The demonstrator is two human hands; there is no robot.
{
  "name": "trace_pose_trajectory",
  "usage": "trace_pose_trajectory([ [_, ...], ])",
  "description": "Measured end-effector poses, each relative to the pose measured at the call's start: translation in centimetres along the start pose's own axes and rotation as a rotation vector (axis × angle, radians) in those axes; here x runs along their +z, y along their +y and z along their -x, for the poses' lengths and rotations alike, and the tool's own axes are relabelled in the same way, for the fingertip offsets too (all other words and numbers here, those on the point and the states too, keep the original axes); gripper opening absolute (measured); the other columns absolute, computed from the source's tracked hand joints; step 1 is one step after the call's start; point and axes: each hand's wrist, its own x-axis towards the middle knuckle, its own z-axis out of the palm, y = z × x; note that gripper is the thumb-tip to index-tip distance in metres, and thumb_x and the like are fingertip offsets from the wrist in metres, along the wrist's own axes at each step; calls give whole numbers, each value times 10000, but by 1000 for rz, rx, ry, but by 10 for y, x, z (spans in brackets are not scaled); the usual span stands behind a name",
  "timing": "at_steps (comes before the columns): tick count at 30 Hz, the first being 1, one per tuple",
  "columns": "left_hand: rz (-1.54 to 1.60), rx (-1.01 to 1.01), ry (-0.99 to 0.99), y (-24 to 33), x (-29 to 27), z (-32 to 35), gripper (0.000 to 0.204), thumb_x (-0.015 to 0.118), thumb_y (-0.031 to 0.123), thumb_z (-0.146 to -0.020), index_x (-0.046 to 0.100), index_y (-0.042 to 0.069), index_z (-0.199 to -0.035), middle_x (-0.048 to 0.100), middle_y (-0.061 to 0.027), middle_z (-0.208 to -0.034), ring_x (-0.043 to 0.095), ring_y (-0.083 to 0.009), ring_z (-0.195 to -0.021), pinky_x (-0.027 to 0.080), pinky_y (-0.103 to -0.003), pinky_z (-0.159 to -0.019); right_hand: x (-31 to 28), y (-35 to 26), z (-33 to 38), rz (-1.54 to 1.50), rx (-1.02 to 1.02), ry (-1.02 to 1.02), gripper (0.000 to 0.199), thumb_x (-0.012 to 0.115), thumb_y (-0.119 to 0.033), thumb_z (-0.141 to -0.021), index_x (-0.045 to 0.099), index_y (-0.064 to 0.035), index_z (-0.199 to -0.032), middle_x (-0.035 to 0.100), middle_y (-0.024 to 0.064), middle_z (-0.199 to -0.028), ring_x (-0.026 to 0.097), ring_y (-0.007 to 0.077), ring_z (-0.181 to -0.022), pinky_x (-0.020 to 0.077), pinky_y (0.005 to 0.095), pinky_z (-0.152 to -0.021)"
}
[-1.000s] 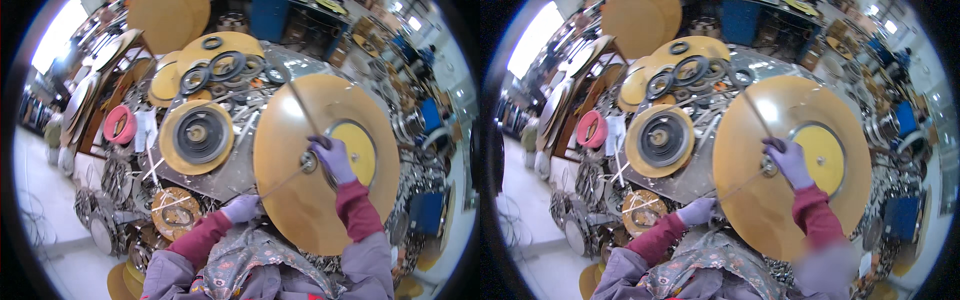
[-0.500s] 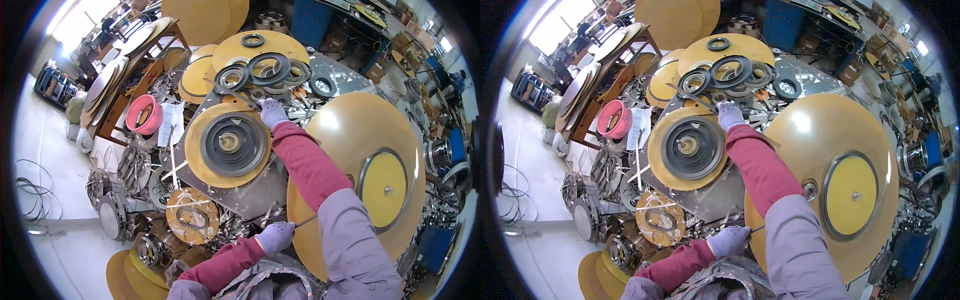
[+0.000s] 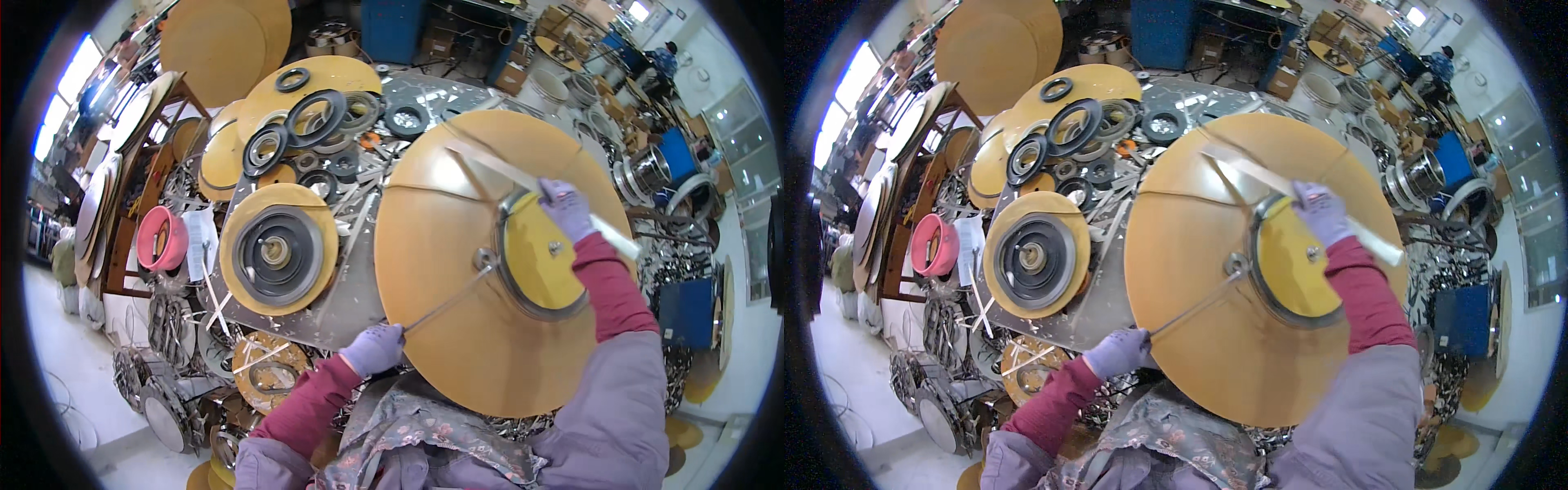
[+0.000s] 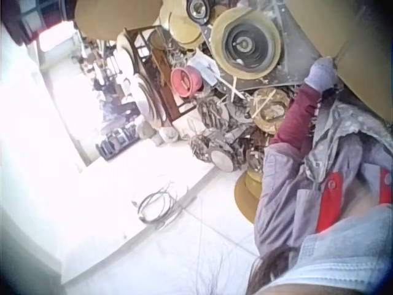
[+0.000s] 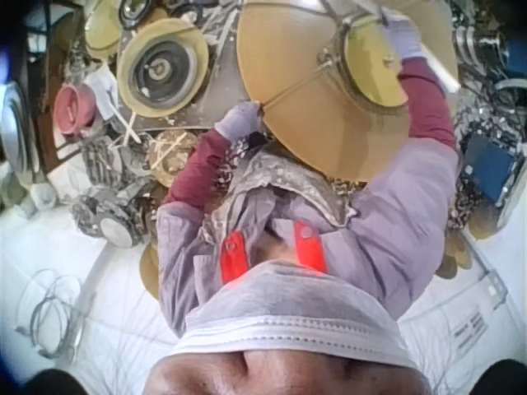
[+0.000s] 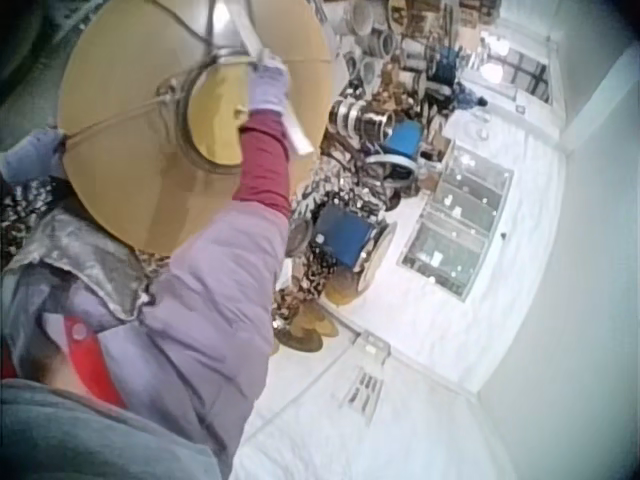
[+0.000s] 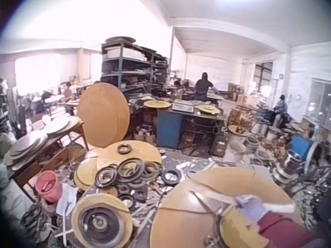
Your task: The person uses a straight metal ruler and a circular cutting tool to score and cut a large yellow circular sheet. They rotate the sheet and the tools to create straight cuts, then remove the cut metal ring and place it on a digital scale.
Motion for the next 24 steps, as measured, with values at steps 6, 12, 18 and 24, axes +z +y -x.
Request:
trace_pose_trajectory([
  [6, 93, -32, 130, -14, -22, -4, 235, 534, 187, -855, 604, -23, -936, 633, -256, -866, 610, -413, -849, 474, -471, -737, -62, 82, 26, 562, 122, -92, 261, 494, -318, -917, 583, -142, -1087, 625, 77, -968, 617, 217, -900, 504, 340, -728],
  [12, 6, -84, 185, -7, -50, 5, 248, 517, 185, -855, 629, -35, -879, 636, -260, -820, 618, -416, -815, 476, -468, -739, -41, 188, 62, 676, 221, -156, 156, 503, -169, -869, 632, -158, -956, 638, 54, -933, 632, 208, -848, 510, 332, -677],
  [18, 100, -141, 94, -9, -66, 5, 223, 515, 157, -841, 639, -26, -866, 643, -244, -794, 637, -381, -813, 481, -454, -727, -72, 212, 133, 702, 227, -280, 190, 561, -186, -824, 564, -145, -1009, 615, 39, -949, 612, 192, -945, 513, 326, -728],
  [24, 75, 10, 256, -38, -17, -22, 224, 498, 163, -860, 624, -21, -880, 629, -153, -663, 629, -255, -593, 505, -376, -628, -89, 88, 144, -43, 388, 56, 341, 596, -231, -841, 618, -150, -1171, 603, 86, -909, 611, 252, -861, 495, 348, -682],
])
